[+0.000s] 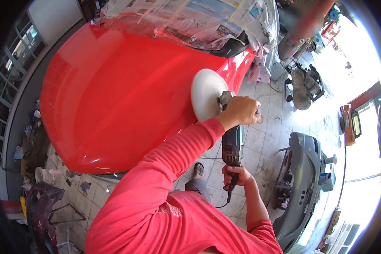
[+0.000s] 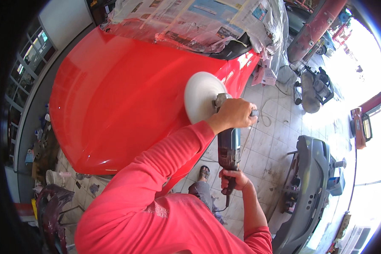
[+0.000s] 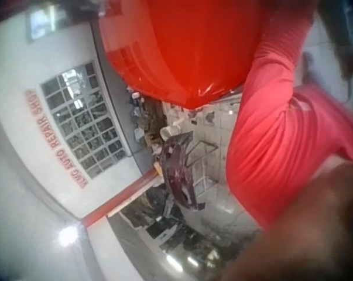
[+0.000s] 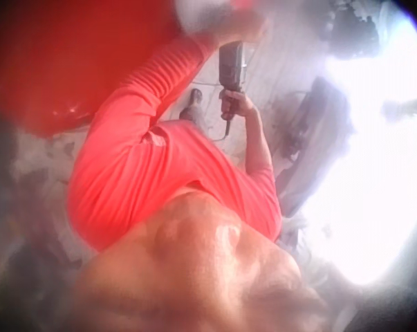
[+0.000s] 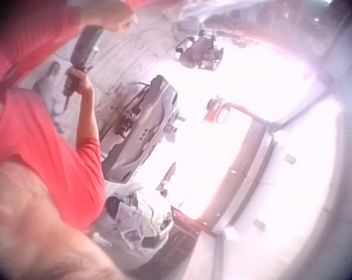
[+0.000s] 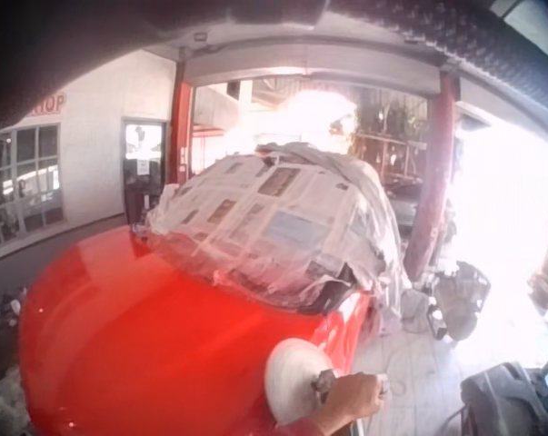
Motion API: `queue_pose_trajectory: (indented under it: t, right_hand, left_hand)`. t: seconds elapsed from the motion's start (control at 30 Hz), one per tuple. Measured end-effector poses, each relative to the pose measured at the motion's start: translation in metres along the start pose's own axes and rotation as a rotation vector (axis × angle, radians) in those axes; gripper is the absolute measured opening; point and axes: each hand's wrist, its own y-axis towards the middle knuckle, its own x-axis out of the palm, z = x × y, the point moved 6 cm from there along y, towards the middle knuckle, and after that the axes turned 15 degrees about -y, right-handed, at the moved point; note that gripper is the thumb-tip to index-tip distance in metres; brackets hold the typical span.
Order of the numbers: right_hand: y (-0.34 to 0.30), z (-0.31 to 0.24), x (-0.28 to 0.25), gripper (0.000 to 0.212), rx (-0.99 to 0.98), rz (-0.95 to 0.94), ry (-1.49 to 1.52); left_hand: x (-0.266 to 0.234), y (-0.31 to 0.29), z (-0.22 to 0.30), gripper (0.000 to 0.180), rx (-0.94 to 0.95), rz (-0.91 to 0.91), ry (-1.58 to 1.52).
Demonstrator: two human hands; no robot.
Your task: The person uses a rotary polisher with a white pad to buff the surface of a red car hood. The person moves the tool across the hood in overlapping passes, covering the entire surface area.
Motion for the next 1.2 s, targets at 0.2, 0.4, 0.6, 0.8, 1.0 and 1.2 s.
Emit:
queue_pose_trajectory:
  t: [0.2,0.4,0.6,0.8,1.0,1.2]
  right_hand:
    - [0.03,-0.07,-0.072,0.044,-0.049,-0.046,-0.02]
    - [0.029,-0.063,-0.056,0.042,-0.041,-0.096,-0.047]
    - [0.0,0.019,0.012,0.023,0.057,0.107,-0.393]
    - [-0.001,0.083,0.095,0.041,0.123,0.053,-0.69]
    - [0.003,0.075,0.103,0.035,-0.034,0.126,-0.467]
    - [0.014,0.021,0.028,0.023,-0.032,0.098,-0.163]
  left_hand:
    - [0.011,0.096,-0.034,0.046,0.064,0.154,0.108]
    - [-0.008,0.063,-0.02,0.043,0.008,0.163,0.147]
    - [-0.038,-0.121,0.034,0.04,0.117,0.348,0.156]
    - [-0.074,-0.261,0.08,0.045,0.136,0.358,0.14]
    - [-0.073,-0.217,0.072,0.039,0.19,0.302,0.127]
    - [-0.026,-0.072,0.022,0.041,0.048,0.097,0.113]
